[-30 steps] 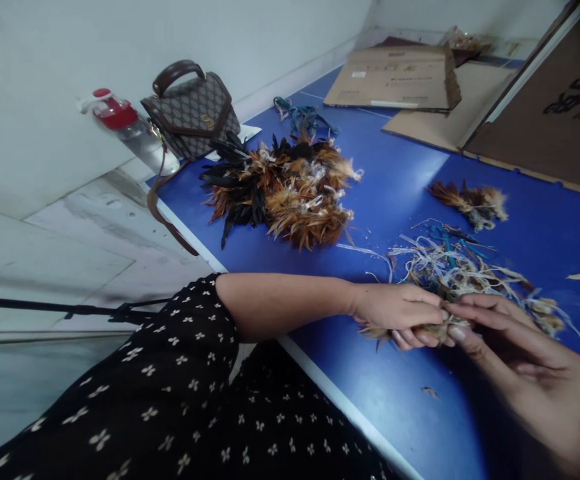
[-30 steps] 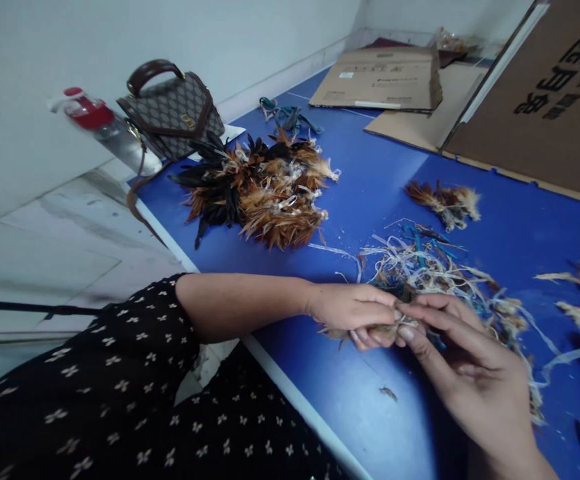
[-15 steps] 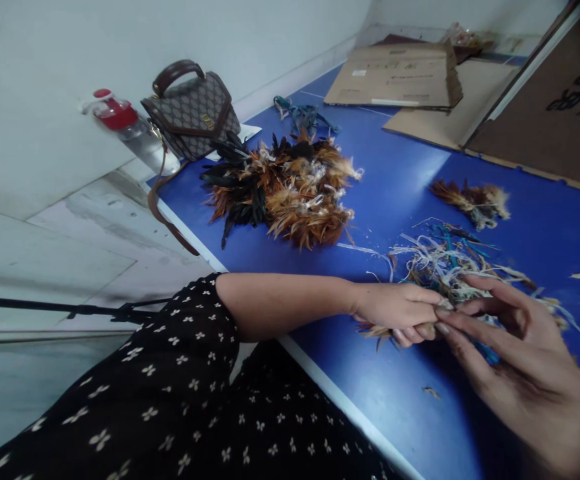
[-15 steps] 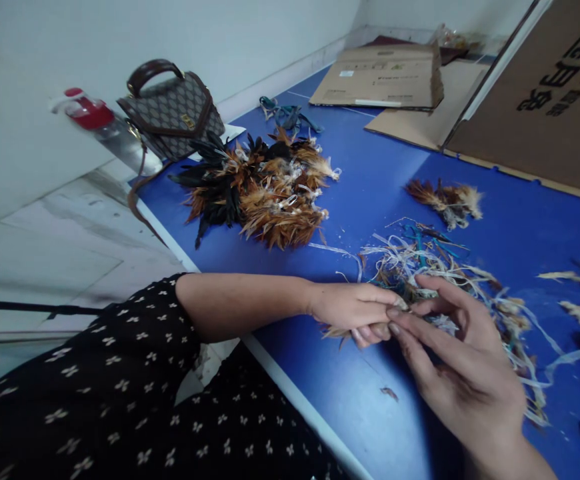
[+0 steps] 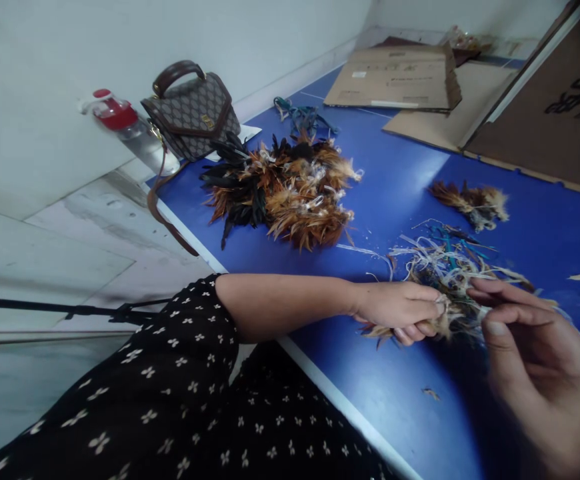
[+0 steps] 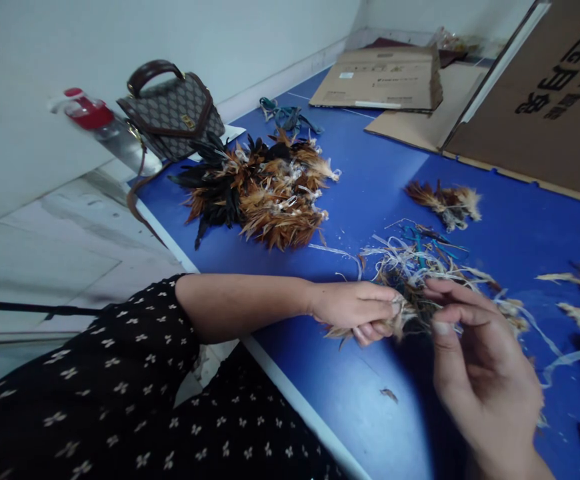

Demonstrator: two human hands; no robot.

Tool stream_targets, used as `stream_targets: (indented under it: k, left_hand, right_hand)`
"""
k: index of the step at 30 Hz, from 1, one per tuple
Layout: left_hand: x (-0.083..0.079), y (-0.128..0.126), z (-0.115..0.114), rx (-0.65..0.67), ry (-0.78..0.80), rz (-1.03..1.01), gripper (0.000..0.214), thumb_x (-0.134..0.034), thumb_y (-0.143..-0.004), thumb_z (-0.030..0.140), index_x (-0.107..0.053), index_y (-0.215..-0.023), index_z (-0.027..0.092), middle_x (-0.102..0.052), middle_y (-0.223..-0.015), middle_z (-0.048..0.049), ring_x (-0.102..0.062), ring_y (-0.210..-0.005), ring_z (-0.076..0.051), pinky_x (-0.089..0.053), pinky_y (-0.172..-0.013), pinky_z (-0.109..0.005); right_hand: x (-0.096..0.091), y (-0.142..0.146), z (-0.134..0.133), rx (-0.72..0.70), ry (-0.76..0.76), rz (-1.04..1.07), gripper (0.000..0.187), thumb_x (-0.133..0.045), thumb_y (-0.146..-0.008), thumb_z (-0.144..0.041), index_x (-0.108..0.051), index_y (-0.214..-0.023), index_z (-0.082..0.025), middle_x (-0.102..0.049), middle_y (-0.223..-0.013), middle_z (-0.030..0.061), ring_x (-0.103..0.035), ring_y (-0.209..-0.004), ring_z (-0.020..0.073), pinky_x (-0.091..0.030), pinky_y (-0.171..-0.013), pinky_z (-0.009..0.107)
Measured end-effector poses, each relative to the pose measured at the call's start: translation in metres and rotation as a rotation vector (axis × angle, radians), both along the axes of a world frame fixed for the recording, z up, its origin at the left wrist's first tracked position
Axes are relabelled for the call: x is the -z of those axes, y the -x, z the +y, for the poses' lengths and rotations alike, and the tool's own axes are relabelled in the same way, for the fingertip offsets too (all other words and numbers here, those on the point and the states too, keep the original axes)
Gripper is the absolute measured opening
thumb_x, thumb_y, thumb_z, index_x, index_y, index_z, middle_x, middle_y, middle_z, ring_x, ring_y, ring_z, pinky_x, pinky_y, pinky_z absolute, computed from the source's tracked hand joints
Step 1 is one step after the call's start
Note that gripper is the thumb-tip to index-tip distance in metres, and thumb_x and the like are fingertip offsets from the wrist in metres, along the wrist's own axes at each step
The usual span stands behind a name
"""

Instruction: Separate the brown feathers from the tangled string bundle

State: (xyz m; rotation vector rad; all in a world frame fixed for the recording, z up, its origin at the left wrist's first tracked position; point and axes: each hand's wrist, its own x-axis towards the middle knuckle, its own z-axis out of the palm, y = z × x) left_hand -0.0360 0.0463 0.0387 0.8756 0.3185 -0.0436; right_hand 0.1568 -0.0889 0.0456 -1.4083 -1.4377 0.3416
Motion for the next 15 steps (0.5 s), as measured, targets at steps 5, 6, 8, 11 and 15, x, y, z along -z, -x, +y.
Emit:
stream_targets:
  k: [5, 6, 8, 11, 15]
  left_hand:
    - [-0.0067, 0.0011, -0.0011, -0.071, 0.029, 0.012, 0.037, -0.069, -0.115, 0.030, -0.045, -0.087, 0.022, -0.039, -0.074, 0.0075, -0.031, -0.059, -0.005, -0.027, -0.060, -0.020]
    - [-0.0074, 0.0011, -0.0012, -0.073, 0.037, 0.017, 0.036, -0.070, -0.115, 0.030, -0.047, -0.088, 0.022, -0.038, -0.074, 0.0076, -0.031, -0.059, -0.005, -0.027, -0.059, -0.020]
    - [-0.0081, 0.0009, -0.0013, -0.069, 0.051, 0.026, 0.035, -0.072, -0.114, 0.035, -0.050, -0.090, 0.022, -0.038, -0.074, 0.0078, -0.030, -0.059, -0.005, -0.026, -0.059, -0.020]
    - [-0.0077, 0.0004, -0.0009, -0.076, 0.053, 0.039, 0.039, -0.074, -0.113, 0.039, -0.047, -0.091, 0.023, -0.038, -0.074, 0.0083, -0.030, -0.059, -0.005, -0.027, -0.059, -0.019]
    - [-0.0056, -0.0009, -0.0001, -0.081, 0.042, 0.053, 0.036, -0.066, -0.118, 0.036, -0.047, -0.091, 0.022, -0.038, -0.074, 0.0083, -0.029, -0.059, -0.005, -0.028, -0.058, -0.019]
  right_hand:
    - [-0.0060, 0.0003, 0.0022, -0.109, -0.044, -0.178, 0.023, -0.087, -0.098, -0.026, -0.089, -0.120, -0.035, -0.079, -0.152, 0.0091, -0.078, -0.140, 0.0353, -0.064, -0.120, 0.058]
    - [-0.0055, 0.0005, 0.0030, -0.134, -0.045, -0.194, 0.025, -0.086, -0.098, -0.025, -0.090, -0.121, -0.035, -0.079, -0.153, 0.0091, -0.078, -0.139, 0.0345, -0.064, -0.119, 0.058]
    - [-0.0032, 0.0010, 0.0039, -0.157, -0.020, -0.210, 0.019, -0.084, -0.100, -0.026, -0.090, -0.117, -0.033, -0.079, -0.153, 0.0096, -0.080, -0.136, 0.0334, -0.064, -0.121, 0.058]
    - [-0.0005, 0.0031, 0.0028, -0.098, 0.020, -0.127, 0.010, -0.083, -0.101, -0.029, -0.087, -0.110, -0.030, -0.081, -0.150, 0.0106, -0.080, -0.137, 0.0338, -0.062, -0.125, 0.058]
    - [-0.0008, 0.0063, 0.0014, 0.039, 0.035, 0.126, 0.011, -0.088, -0.100, -0.032, -0.082, -0.109, -0.029, -0.083, -0.146, 0.0123, -0.078, -0.142, 0.0341, -0.062, -0.126, 0.058]
